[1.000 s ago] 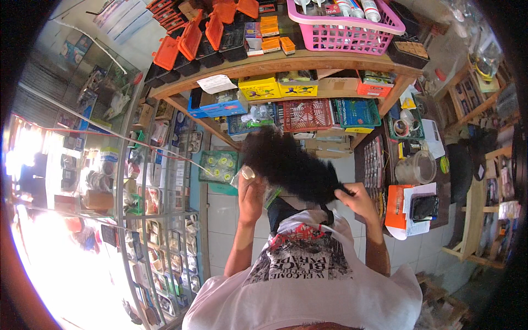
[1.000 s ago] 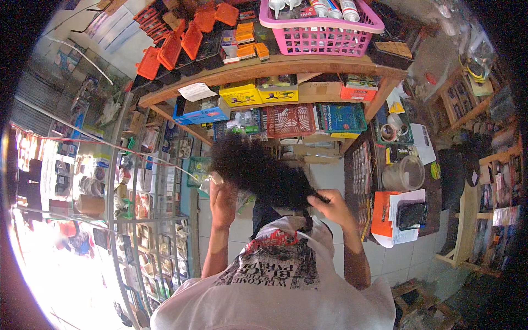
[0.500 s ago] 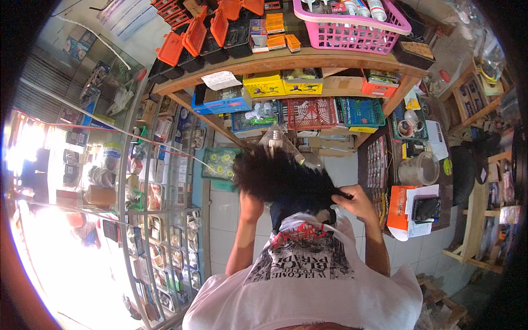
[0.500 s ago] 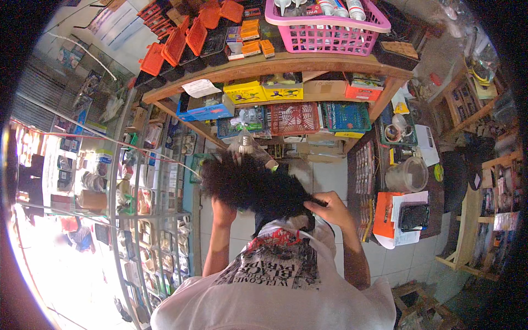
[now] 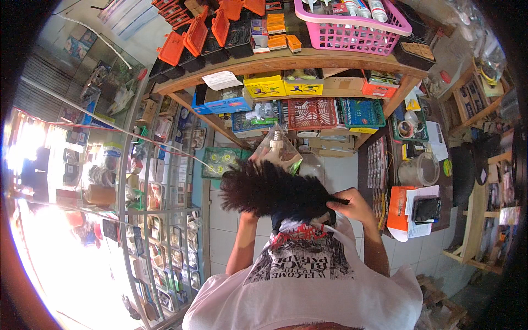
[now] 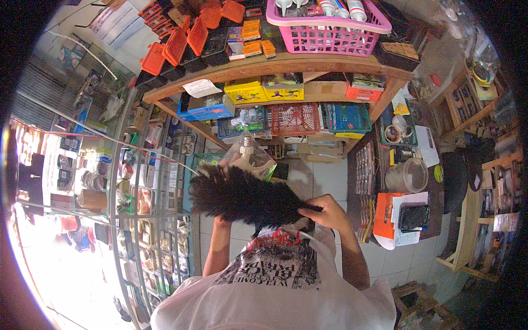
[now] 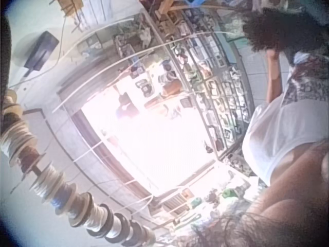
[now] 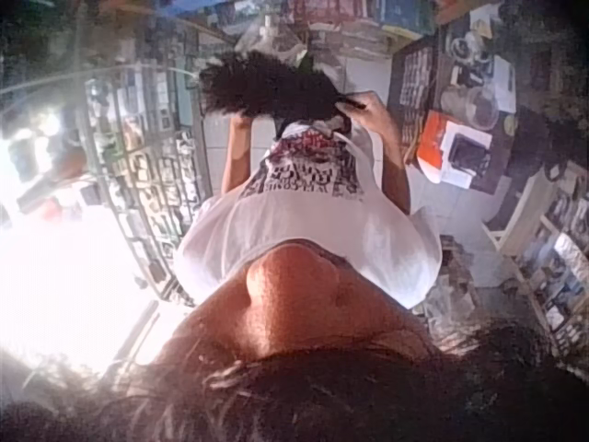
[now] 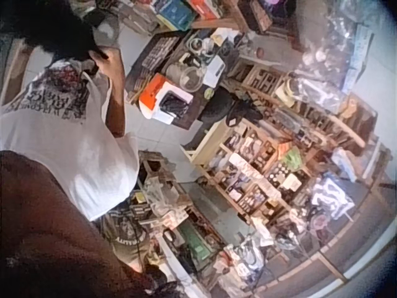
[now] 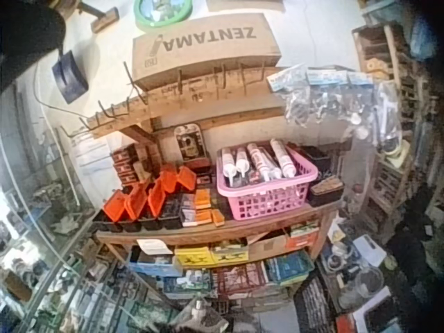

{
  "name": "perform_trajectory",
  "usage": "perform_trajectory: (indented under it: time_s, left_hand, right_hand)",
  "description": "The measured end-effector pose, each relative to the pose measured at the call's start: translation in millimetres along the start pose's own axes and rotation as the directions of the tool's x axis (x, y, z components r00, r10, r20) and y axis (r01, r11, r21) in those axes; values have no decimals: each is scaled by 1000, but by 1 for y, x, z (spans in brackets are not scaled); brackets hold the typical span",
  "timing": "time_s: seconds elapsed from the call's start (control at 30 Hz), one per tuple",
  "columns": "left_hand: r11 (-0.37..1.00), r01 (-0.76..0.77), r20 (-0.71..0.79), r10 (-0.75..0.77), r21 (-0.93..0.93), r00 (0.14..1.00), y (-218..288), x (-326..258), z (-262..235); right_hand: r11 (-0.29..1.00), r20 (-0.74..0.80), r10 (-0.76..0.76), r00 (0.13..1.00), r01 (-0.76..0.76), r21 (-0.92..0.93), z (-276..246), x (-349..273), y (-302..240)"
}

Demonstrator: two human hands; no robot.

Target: The person cleans a packaged item and its shelf space using a duster.

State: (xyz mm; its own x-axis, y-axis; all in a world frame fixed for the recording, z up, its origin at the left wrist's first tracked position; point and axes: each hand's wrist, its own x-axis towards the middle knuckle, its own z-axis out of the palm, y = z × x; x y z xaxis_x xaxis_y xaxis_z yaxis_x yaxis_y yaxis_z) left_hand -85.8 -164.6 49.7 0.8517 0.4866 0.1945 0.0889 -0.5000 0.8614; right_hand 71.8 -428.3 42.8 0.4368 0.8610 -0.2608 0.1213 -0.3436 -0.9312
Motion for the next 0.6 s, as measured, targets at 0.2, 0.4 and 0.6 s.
perform_trajectory:
  time_s: [0.2,0.4,0.6]
  left_hand:
    - [555,108,-5,-198,-825,980,-28,-19,6]
    - [724,156,-28,-236,-672,971,-2,-2,0]
    - [536,121,-71,-323,-836,944,-3,-5,2]
  right_hand:
    - [991,-83,-46,995,56,120,0,2,0]
    - [966,-305,22,952,58,251,7,8,0]
    - [939,-233,79,969,6,344,6,3,2]
